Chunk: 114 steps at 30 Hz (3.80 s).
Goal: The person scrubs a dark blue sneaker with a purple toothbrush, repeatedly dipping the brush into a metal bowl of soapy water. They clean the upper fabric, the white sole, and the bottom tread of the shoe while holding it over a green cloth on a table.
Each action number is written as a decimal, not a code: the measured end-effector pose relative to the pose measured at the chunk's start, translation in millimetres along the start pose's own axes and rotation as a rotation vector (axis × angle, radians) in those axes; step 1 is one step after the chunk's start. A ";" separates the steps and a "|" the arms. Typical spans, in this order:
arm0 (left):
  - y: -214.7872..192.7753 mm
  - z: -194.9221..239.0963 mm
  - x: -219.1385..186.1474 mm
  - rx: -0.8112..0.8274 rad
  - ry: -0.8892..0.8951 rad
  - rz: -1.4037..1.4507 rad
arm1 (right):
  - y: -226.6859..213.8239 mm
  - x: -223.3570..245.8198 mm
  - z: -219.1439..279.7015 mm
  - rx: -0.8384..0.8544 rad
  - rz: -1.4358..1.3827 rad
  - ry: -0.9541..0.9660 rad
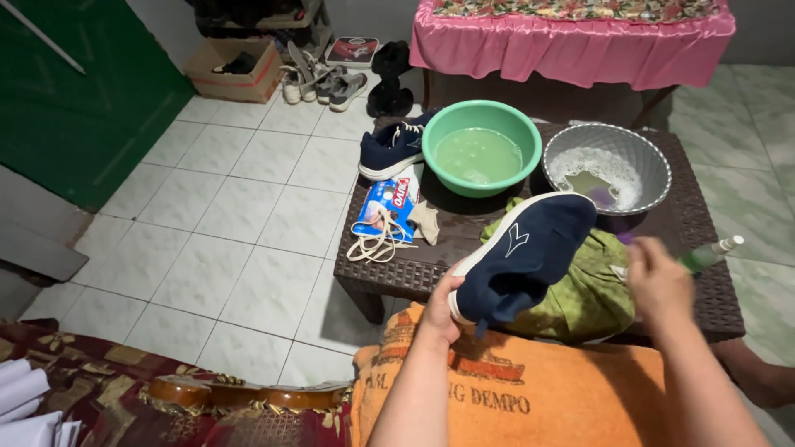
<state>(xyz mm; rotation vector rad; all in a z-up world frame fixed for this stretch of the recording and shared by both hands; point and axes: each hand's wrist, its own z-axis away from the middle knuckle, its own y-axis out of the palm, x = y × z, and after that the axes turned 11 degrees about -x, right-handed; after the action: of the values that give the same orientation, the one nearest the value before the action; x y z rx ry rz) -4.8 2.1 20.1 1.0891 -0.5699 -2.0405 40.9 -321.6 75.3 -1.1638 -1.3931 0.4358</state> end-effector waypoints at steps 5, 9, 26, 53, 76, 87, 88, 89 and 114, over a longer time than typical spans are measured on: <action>-2.3 -8.6 6.4 -0.037 -0.012 0.041 | 22.6 0.5 -10.3 0.058 0.135 -0.110; -16.9 -23.7 3.5 -0.099 0.077 -0.039 | 7.7 63.2 -51.5 0.130 0.102 -0.148; -7.6 -34.7 -36.8 -0.288 -0.010 -0.195 | 181.2 195.6 -198.6 0.406 0.829 -0.539; -19.9 -59.7 14.1 -0.382 0.448 -0.285 | 95.5 -33.1 33.7 0.116 -0.393 -0.243; -21.2 -50.1 3.5 -0.239 0.614 -0.438 | 109.7 -32.2 44.9 -0.041 -0.367 -0.129; -24.6 -48.8 3.8 -0.257 0.591 -0.374 | 76.6 -24.9 69.3 0.147 -0.657 -0.236; -27.2 -51.1 4.9 -0.261 0.587 -0.375 | 79.9 -25.4 76.2 0.151 -0.656 -0.233; -29.5 -53.3 6.2 -0.267 0.574 -0.364 | 82.8 -26.0 82.9 0.232 -0.672 -0.230; -47.2 -72.2 5.3 -0.302 0.476 -0.255 | 119.0 -13.1 53.5 -0.035 -0.600 -0.205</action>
<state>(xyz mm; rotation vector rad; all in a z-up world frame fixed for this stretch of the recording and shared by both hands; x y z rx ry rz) 35.1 24.8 -53.1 1.4471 0.1202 -1.8942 34.8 -261.6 -41.1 -0.6867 -1.8472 0.1009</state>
